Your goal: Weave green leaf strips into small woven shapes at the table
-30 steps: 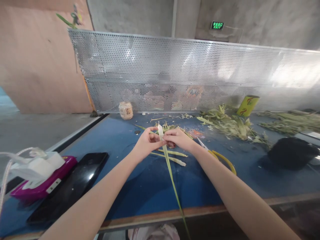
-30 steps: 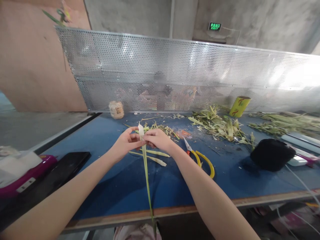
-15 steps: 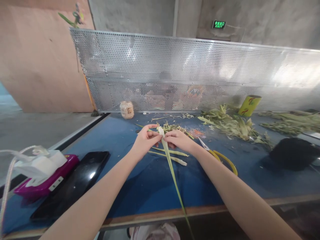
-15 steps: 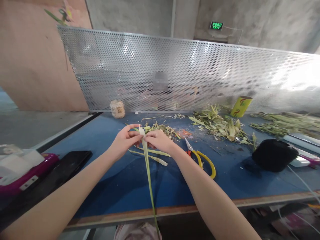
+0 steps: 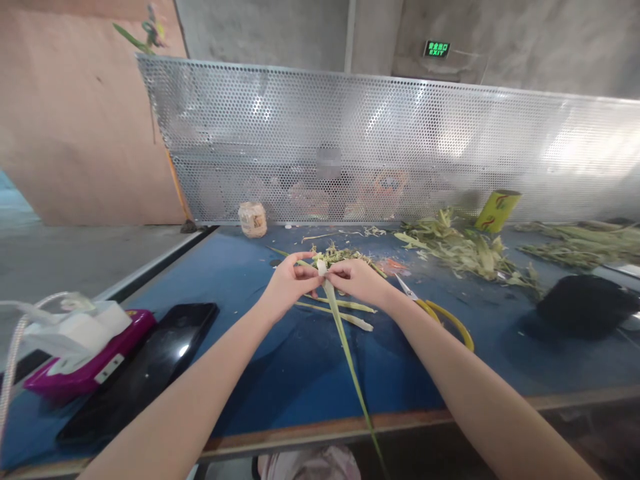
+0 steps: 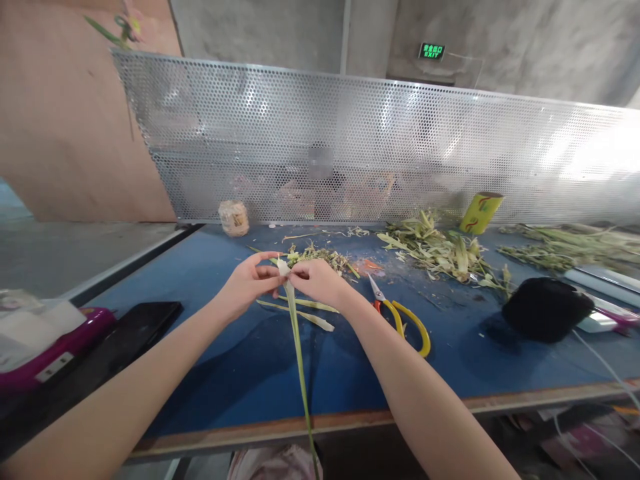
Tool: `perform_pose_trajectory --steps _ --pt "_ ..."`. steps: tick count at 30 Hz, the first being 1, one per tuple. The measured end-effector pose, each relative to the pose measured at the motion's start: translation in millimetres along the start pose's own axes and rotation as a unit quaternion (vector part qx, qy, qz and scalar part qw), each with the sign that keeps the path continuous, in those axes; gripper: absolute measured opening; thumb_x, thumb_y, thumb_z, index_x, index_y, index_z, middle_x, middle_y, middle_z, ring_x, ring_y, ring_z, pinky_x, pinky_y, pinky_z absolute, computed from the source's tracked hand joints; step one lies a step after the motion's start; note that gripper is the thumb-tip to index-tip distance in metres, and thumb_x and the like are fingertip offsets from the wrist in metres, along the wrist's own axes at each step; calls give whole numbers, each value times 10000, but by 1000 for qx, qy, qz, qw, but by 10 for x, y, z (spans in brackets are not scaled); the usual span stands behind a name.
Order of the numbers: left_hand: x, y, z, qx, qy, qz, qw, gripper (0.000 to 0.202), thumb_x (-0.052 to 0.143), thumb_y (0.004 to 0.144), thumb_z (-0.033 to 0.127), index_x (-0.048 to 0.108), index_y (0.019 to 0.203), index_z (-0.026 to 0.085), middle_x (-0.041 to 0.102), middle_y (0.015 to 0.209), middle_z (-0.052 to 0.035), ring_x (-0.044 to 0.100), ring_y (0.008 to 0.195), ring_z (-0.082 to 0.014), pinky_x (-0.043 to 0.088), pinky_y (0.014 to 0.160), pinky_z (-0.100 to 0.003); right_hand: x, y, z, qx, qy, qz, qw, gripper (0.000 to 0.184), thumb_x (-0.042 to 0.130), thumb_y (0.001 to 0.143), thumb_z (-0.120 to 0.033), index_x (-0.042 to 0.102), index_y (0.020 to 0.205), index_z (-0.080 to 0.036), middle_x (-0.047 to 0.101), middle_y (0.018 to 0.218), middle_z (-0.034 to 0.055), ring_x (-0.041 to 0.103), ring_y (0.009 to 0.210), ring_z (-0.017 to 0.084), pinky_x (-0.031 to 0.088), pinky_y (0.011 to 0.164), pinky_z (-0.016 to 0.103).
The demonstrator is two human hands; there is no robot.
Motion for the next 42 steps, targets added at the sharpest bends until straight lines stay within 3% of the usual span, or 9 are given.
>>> perform_pose_trajectory --steps 8,26,29,35,42 --pt "25 -24 4 -1 24 7 1000 555 678 594 190 385 1061 128 571 546 54 471 413 -67 399 464 -215 29 4 19 -33 -11 31 999 198 432 643 -199 320 483 -167 293 476 -57 281 479 64 213 468 208" --pt "52 -87 70 39 69 42 996 509 609 596 135 412 1065 140 517 560 67 478 473 -72 380 482 -198 48 -25 -92 -59 -33 111 992 189 444 574 -157 298 456 -174 316 451 -49 290 466 74 229 465 202" --pt "25 -65 39 36 67 50 996 507 607 599 131 406 1064 133 519 552 66 471 456 -71 376 471 -198 42 -13 -78 -57 -34 110 992 180 446 596 -166 322 467 -172 332 462 -47 300 472 75 227 466 202" --pt "-24 -37 18 43 50 48 997 505 646 640 269 417 1074 150 585 643 16 497 469 -80 404 490 -224 -11 4 33 -3 -12 81 997 188 407 704 -197 380 520 -175 363 489 -43 317 479 82 238 477 206" --pt "2 -30 10 33 48 33 998 402 630 651 249 455 998 145 572 629 19 473 421 -67 383 442 -212 19 -9 -28 5 -26 47 999 227 378 802 -301 458 623 -186 446 553 -32 385 507 96 264 502 210"
Point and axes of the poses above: each hand's wrist, its own y-axis towards the middle knuckle, its own x-axis out of the palm, z = x × y, the point moved 6 cm from there along y, towards the middle knuckle
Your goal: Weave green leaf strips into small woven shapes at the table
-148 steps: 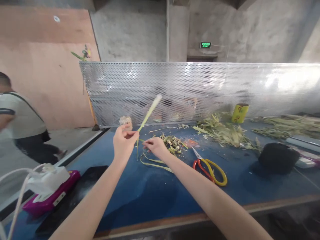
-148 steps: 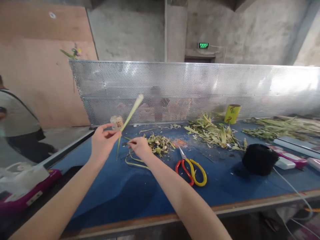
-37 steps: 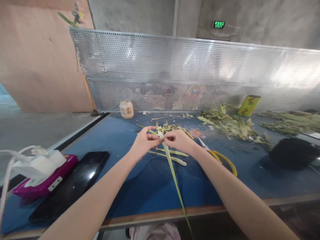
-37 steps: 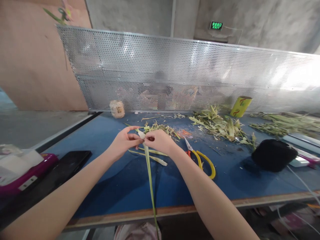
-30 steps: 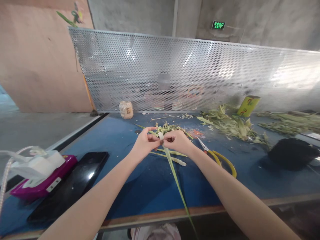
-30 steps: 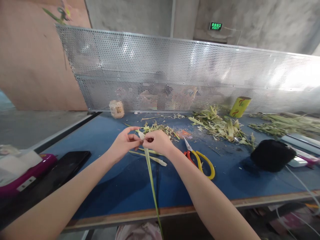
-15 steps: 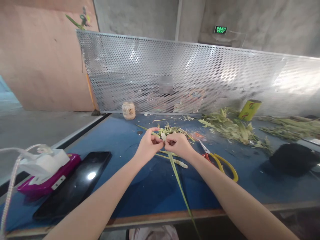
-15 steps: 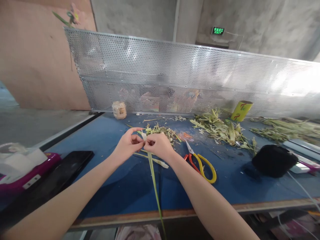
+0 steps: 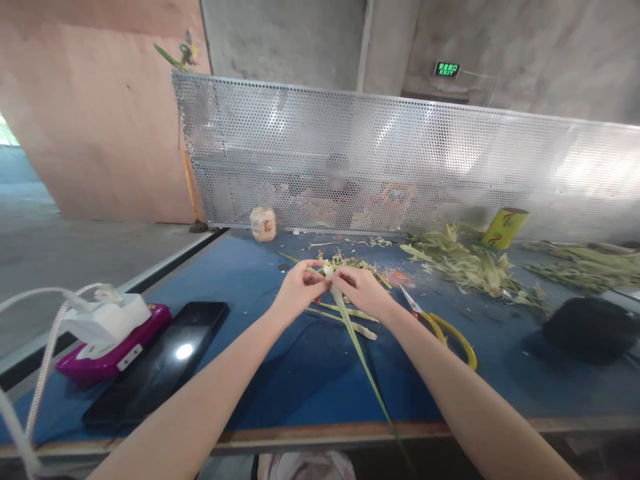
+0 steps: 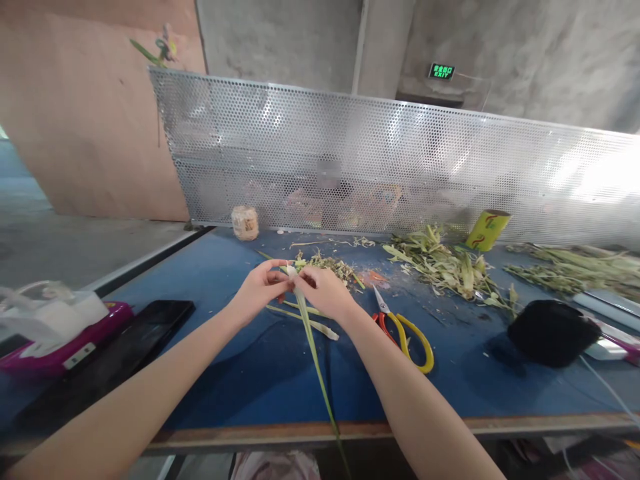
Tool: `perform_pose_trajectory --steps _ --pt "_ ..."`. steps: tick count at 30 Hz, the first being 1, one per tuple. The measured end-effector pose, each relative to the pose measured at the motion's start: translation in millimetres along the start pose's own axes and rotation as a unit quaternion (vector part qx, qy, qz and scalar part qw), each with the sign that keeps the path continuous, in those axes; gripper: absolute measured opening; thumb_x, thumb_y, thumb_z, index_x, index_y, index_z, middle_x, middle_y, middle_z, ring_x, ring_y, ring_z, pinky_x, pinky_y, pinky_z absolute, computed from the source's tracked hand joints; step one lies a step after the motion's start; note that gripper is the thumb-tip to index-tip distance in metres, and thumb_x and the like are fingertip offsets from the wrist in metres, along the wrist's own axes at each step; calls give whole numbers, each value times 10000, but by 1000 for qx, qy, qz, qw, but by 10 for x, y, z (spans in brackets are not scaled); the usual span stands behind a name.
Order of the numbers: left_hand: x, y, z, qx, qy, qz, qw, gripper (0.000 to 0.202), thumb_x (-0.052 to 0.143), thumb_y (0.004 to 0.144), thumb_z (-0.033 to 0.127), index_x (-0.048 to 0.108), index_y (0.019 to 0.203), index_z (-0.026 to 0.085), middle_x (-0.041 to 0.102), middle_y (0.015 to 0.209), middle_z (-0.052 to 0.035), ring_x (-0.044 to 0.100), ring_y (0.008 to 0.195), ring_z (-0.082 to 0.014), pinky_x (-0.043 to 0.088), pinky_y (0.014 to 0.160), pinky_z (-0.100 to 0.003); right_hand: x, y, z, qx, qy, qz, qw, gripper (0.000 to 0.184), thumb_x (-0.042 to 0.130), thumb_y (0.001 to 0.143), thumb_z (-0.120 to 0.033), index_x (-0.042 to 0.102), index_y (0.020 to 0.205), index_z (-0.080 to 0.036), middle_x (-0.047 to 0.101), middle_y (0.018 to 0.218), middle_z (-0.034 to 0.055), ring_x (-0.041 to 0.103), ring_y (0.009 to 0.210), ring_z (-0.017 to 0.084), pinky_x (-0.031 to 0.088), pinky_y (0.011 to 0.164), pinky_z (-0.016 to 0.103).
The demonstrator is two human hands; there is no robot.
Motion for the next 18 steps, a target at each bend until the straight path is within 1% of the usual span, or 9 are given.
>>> perform_pose_trajectory --steps 3,8,12,15,18 --pt "19 -1 8 3 1 -5 1000 419 636 645 257 444 1001 149 571 634 20 478 432 -72 389 437 -210 4 4 12 -1 -13 3 1000 202 392 793 -286 473 636 -188 449 559 -32 377 506 95 261 503 211" --pt "19 -6 52 32 -2 12 999 498 631 641 240 400 1074 152 551 650 30 497 481 -82 424 474 -221 -3 3 -14 -24 22 9 999 185 391 759 -216 391 577 -183 374 540 -44 344 501 90 254 500 210" --pt "28 -18 91 69 19 -1 997 490 594 673 233 394 1114 158 556 652 24 519 526 -99 439 502 -230 -10 5 -28 -28 37 11 999 203 384 742 -197 350 543 -180 336 522 -48 325 496 88 248 496 209" --pt "21 -21 92 77 57 0 995 470 581 681 230 411 1114 162 558 638 28 527 538 -101 439 523 -230 -8 1 -40 -35 27 9 999 201 389 726 -184 354 529 -177 340 523 -45 326 503 87 247 501 209" --pt "4 -18 77 70 71 13 995 459 583 671 223 426 1099 163 553 624 36 529 534 -101 434 518 -225 -7 -10 -55 -38 18 5 999 193 389 721 -177 377 528 -175 351 518 -45 325 499 86 242 500 210"
Point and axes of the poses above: each hand's wrist, its own y-axis towards the middle knuckle, its own x-axis out of the palm, z = x × y, the point moved 6 cm from there along y, towards the middle knuckle
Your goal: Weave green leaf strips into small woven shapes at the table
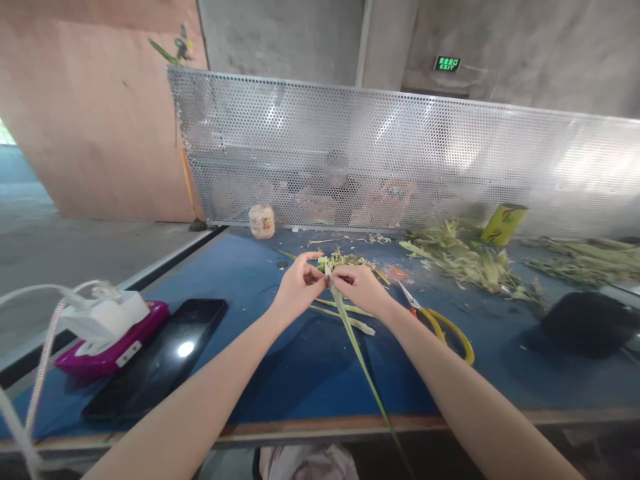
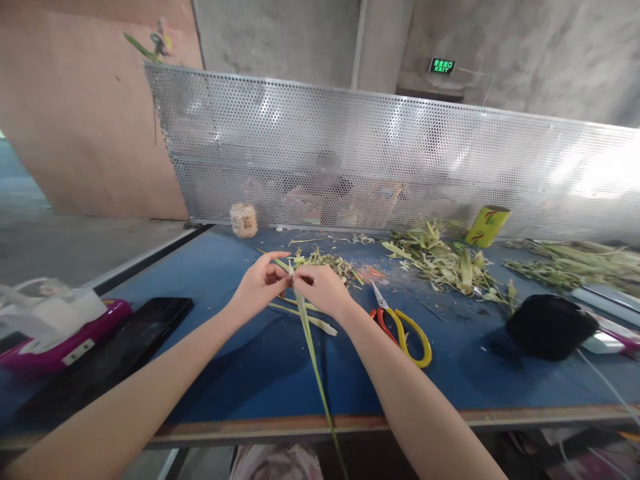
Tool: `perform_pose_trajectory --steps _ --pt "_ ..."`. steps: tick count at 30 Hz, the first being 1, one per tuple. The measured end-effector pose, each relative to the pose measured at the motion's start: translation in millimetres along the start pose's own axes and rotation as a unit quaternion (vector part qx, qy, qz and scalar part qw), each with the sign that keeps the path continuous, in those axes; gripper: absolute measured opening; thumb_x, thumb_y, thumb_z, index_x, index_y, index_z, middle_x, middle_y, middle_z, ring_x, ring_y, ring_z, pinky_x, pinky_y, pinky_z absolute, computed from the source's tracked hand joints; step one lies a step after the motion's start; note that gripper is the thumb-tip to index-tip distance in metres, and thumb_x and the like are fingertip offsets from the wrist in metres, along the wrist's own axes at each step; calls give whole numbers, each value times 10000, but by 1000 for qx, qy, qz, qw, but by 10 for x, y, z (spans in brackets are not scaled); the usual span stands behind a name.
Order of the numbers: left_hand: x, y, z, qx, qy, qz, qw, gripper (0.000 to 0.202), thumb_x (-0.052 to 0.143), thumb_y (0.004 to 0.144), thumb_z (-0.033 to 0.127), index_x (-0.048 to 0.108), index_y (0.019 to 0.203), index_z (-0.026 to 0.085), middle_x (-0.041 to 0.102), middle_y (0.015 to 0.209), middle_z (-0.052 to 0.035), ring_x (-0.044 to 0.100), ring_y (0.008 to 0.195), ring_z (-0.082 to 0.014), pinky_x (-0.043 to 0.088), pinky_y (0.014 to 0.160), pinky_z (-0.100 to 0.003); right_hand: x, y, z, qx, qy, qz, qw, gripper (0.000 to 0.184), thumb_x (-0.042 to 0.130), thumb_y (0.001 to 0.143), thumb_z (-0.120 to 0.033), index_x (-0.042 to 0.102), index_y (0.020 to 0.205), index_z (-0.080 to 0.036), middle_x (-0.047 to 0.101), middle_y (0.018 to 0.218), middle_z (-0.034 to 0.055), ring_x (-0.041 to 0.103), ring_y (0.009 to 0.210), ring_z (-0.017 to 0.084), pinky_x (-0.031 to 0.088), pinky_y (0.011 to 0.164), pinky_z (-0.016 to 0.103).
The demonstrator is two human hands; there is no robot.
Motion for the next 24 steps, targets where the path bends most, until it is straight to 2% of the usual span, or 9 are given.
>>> perform_pose_trajectory --steps 7,11,14,17,21,24 --pt "-26 13 -58 -34 -2 23 999 403 576 637 154 457 1022 159 549 579 54 521 459 -97 435 477 -226 25 -20 -66 -39 31 -21 999 210 399 741 -169 408 531 -171 355 523 -42 332 507 84 261 510 207" --pt "-53 20 -98 -61 -12 48 997 367 572 627 133 457 975 150 540 550 61 513 412 -95 442 453 -231 23 -23 -49 -28 66 -16 997 212 388 777 -200 438 572 -172 393 550 -35 363 516 86 278 507 208" --pt "-73 22 -86 -60 -26 65 996 369 581 642 158 444 985 147 557 575 50 522 414 -92 447 461 -231 -3 -14 -13 7 112 1 994 194 360 825 -288 495 738 -179 453 625 -25 396 532 87 319 521 210" --pt "-122 23 -56 -50 -39 88 994 377 580 655 170 431 1001 149 572 627 35 527 428 -83 449 467 -223 30 -4 53 54 131 -16 990 229 401 811 -380 487 884 -180 502 727 -6 413 543 85 349 528 218" --pt "-194 28 -45 -42 -52 117 991 383 577 673 187 418 1019 146 565 672 19 541 482 -84 457 475 -216 104 5 119 68 91 -53 992 175 492 752 -341 518 742 -168 512 672 -13 437 562 90 354 554 222" --pt "-187 29 -72 -48 -61 117 990 454 608 665 226 401 1060 141 560 717 -2 566 560 -105 463 472 -217 108 12 134 60 75 -50 994 151 462 753 -270 511 656 -164 466 574 -33 412 524 82 326 524 207"
Point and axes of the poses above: each hand's wrist, its own y-axis towards the middle knuckle, its own x-axis out of the palm, z = x × y, the point moved 6 cm from there along y, towards the middle knuckle
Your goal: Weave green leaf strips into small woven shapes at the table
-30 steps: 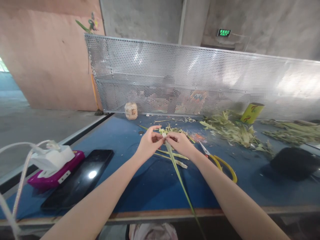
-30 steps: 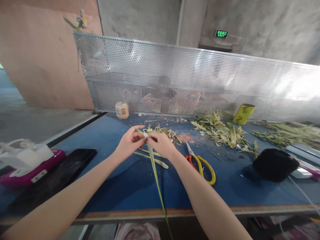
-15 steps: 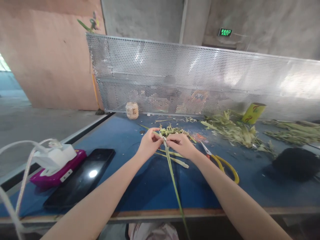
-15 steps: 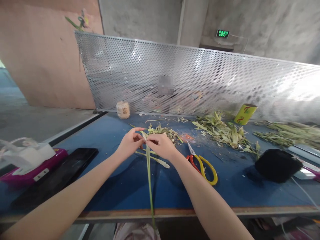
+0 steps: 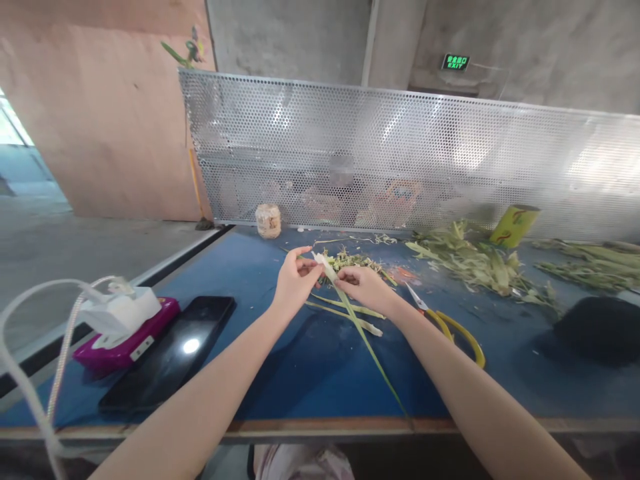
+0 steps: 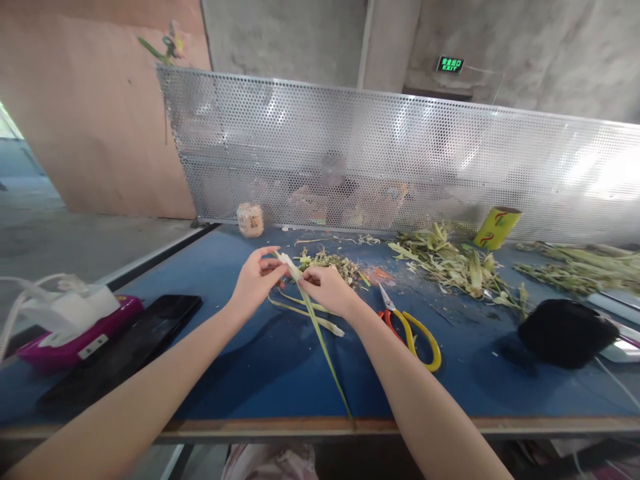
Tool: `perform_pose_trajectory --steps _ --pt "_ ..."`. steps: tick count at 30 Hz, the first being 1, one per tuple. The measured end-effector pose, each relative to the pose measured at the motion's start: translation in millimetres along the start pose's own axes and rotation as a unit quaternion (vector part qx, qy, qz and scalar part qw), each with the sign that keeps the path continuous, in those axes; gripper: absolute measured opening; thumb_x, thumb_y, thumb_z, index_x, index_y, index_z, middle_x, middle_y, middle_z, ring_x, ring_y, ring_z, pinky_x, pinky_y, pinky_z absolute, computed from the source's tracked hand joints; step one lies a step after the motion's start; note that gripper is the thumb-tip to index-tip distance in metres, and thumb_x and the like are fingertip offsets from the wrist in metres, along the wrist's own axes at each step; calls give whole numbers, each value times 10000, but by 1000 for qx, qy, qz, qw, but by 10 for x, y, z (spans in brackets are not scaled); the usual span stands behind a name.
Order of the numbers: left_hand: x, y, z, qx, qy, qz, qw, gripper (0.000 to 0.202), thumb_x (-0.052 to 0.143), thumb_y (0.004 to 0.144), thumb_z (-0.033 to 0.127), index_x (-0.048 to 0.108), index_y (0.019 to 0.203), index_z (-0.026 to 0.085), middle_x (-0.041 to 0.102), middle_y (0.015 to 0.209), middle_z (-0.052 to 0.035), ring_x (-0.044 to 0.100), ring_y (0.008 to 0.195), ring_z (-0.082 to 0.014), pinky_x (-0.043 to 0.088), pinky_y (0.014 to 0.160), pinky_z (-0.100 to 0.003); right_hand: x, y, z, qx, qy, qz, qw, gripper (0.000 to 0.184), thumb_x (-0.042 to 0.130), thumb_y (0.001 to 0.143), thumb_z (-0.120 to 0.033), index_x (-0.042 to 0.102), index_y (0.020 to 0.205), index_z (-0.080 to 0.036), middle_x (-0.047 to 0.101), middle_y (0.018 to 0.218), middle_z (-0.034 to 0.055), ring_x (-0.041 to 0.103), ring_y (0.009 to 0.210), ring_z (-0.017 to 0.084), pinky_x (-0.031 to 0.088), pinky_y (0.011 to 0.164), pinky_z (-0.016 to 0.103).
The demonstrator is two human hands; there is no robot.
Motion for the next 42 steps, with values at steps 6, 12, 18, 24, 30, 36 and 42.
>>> perform_pose_trajectory --steps 6,12,18,24,30,36,42 --pt "117 -52 -89 -29 -8 -72 997 659 710 579 288 369 1123 139 595 743 -17 551 516 -100 472 472 -243 -40 14 12 2 -45 24 999 198 408 742 -205 436 550 -168 402 492 -45 368 468 78 282 478 199" --pt "156 -65 -103 -39 -29 -90 995 611 667 632 226 337 1138 131 609 668 5 532 458 -90 458 485 -247 -49 13 22 17 -49 27 998 229 387 763 -233 422 545 -170 432 486 -40 396 459 82 296 482 198" --pt "191 -73 -113 -51 -44 -100 993 602 656 629 179 337 1136 117 611 641 9 533 432 -93 455 483 -253 -60 9 -5 17 -66 32 997 249 386 772 -243 398 533 -174 402 481 -44 382 466 84 285 490 202" --pt "152 -44 -120 -39 -54 -74 995 602 664 613 163 346 1124 124 630 651 4 560 456 -95 465 523 -248 -79 26 -13 16 -91 69 993 270 367 792 -282 354 541 -181 354 500 -44 350 481 89 245 480 208" --pt "146 -60 -48 -18 -49 -62 997 604 666 604 156 361 1124 118 608 623 23 573 472 -100 473 530 -241 -90 41 14 23 -77 86 993 270 369 787 -268 344 532 -179 366 516 -38 365 515 95 259 506 213" --pt "124 -73 32 -3 -35 -47 998 622 645 626 168 337 1164 122 599 661 16 577 503 -102 493 539 -250 -99 30 35 44 -18 65 997 280 359 803 -311 374 555 -182 387 481 -48 380 460 83 296 481 206" --pt "120 -49 -23 3 -25 -54 998 650 672 625 239 332 1169 136 610 746 -21 562 496 -96 491 519 -258 -32 2 52 64 39 8 997 224 450 772 -308 466 593 -174 389 414 -65 371 368 64 292 390 186"
Point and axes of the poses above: each hand's wrist, its own y-axis towards the middle knuckle, its own x-axis out of the palm, z = x × y, the point moved 6 cm from there along y, towards the middle knuckle
